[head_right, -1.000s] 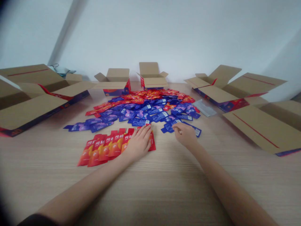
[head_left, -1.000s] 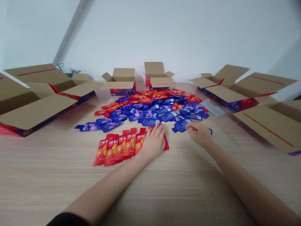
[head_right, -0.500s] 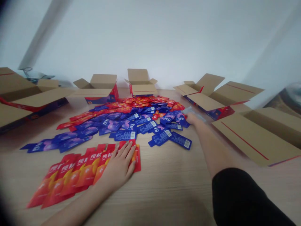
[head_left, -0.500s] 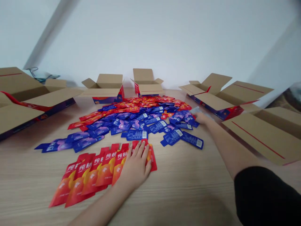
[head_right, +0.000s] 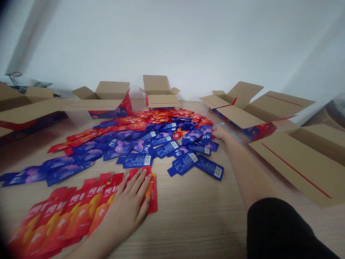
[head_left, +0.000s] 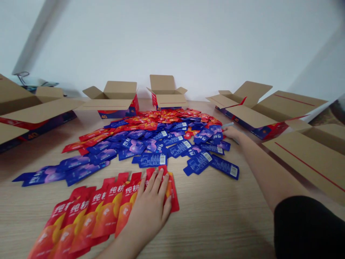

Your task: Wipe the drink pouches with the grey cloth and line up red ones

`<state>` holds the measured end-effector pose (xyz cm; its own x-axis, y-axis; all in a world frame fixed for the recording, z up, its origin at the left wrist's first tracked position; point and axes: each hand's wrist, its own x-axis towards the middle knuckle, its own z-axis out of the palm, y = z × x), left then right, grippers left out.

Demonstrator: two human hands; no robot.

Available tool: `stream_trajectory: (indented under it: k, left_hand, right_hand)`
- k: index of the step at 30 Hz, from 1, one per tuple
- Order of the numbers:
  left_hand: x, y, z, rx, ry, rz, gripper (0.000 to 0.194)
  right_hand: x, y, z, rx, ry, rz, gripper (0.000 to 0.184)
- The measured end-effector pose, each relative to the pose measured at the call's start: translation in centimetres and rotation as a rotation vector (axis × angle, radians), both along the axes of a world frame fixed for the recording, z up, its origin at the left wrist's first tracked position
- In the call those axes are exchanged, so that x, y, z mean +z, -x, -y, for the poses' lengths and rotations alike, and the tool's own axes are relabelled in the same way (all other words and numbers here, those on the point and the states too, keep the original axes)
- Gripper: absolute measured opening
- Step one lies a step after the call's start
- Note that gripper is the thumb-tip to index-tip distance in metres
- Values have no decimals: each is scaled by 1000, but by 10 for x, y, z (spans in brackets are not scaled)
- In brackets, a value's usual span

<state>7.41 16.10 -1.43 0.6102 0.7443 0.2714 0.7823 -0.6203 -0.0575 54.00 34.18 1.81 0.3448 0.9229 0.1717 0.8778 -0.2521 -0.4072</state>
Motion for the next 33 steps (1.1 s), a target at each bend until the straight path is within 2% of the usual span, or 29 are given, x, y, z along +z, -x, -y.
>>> stream_trajectory:
  k: [2, 4, 7, 10, 11, 13, 15, 18, 20, 22, 25, 28, 30, 33]
  left_hand:
    - [0, -1, 0, 18, 15, 16, 56]
    - [-1, -1, 0, 25, 23, 33, 56]
    - [-1, -2, 2, 32, 32, 71, 54]
    - [12, -3, 8, 50, 97, 186, 52]
    - [22, -3, 12, 44, 143, 253, 51]
    - [47, -5, 21, 15, 296, 443, 48]
    - [74, -9, 33, -21, 553, 719, 45]
    - [103, -14, 54, -170, 1072, 971, 49]
    - [110, -15, 67, -222, 1271, 1011, 50]
    - [111, -13, 80, -238, 1354, 1033, 43]
    - [111, -4, 93, -221, 1377, 1056, 34]
    - [115, 7, 101, -194, 1365, 1011, 29]
    - [117, 12, 105, -237, 1418, 898, 30]
    - [115, 13, 110, -342, 1532, 762, 40]
  right_hand:
    - [12, 2, 9, -85, -10, -34, 35]
    - [31, 2, 24, -177, -85, -48, 33]
    - [68, 5, 55, -278, -266, -50, 24]
    - [108, 21, 93, -264, -425, -103, 26]
    - [120, 31, 107, -196, -445, -164, 27]
    - [139, 61, 135, 134, -369, -433, 27]
    - [151, 104, 164, 512, -103, -605, 34]
    - [155, 179, 205, 836, 166, -717, 44]
    - [152, 223, 228, 960, 229, -722, 41]
    - [147, 256, 244, 970, 184, -689, 36]
    - [136, 280, 256, 909, 39, -739, 33]
    - [122, 287, 259, 837, -56, -856, 31]
    - [112, 289, 258, 789, -124, -916, 31]
    - [101, 291, 255, 749, -216, -935, 30]
